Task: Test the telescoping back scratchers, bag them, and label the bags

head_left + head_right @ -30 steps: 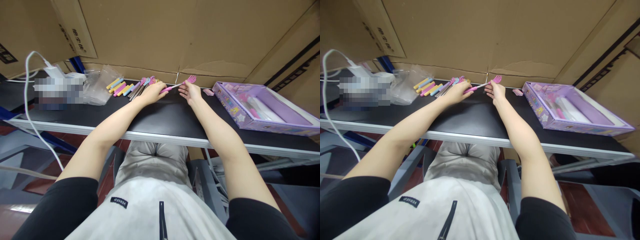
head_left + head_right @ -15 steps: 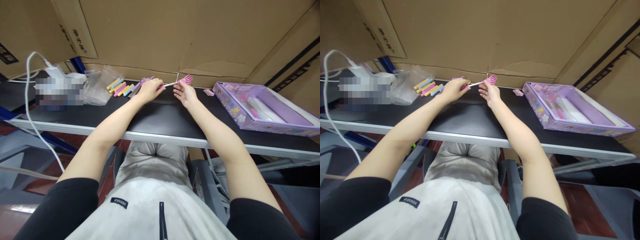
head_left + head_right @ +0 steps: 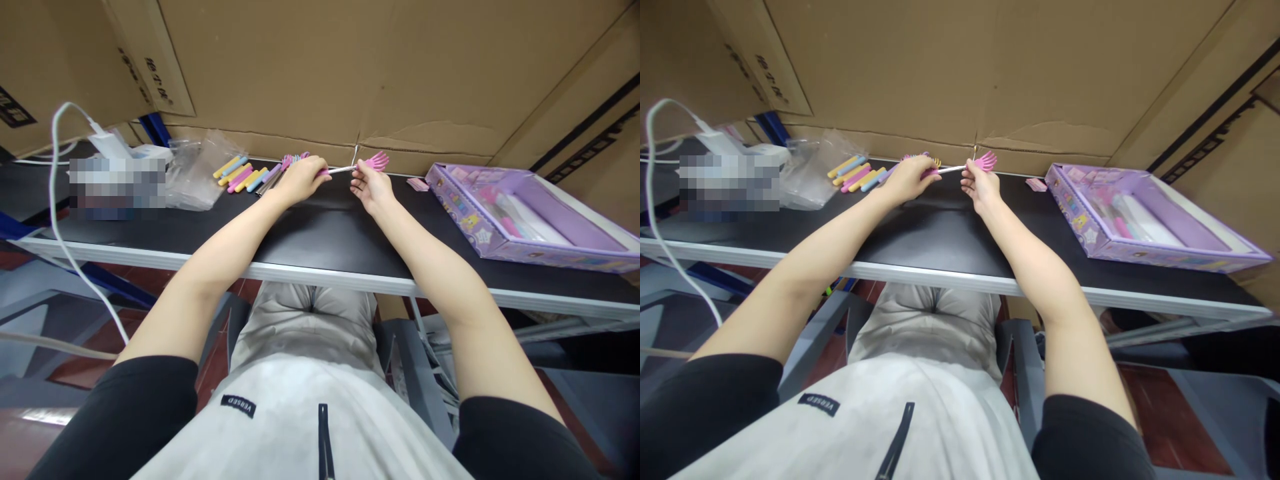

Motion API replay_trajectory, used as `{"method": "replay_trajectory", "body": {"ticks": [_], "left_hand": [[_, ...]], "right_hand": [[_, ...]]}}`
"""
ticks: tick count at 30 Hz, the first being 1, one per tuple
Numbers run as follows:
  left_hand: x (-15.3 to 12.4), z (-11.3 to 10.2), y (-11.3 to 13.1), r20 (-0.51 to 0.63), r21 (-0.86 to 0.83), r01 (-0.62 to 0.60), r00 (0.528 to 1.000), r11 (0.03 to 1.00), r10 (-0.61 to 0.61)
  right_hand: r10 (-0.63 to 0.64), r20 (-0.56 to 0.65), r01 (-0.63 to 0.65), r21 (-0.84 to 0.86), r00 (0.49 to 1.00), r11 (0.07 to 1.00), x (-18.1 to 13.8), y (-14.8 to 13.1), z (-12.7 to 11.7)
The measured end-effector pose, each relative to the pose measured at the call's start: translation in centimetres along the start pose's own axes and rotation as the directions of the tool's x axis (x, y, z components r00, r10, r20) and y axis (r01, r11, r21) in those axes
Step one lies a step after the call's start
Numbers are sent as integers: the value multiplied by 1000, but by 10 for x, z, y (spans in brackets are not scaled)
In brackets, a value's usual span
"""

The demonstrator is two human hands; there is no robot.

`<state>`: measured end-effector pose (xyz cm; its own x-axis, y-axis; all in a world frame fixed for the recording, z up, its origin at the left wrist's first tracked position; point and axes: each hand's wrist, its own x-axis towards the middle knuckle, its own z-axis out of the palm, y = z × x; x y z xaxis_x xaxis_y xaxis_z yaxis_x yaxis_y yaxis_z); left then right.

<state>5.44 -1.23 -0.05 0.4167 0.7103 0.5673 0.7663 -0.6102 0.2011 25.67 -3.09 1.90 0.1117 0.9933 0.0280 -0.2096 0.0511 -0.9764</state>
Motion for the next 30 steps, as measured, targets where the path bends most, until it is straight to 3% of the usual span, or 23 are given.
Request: {"method": "replay_trajectory", "body": {"ticks": [30], "left_hand": [[-2, -7, 2, -44, 4, 73, 996, 997, -73]], "right_hand": [[-22, -25, 22, -13, 999, 1000, -6, -4, 3]]}}
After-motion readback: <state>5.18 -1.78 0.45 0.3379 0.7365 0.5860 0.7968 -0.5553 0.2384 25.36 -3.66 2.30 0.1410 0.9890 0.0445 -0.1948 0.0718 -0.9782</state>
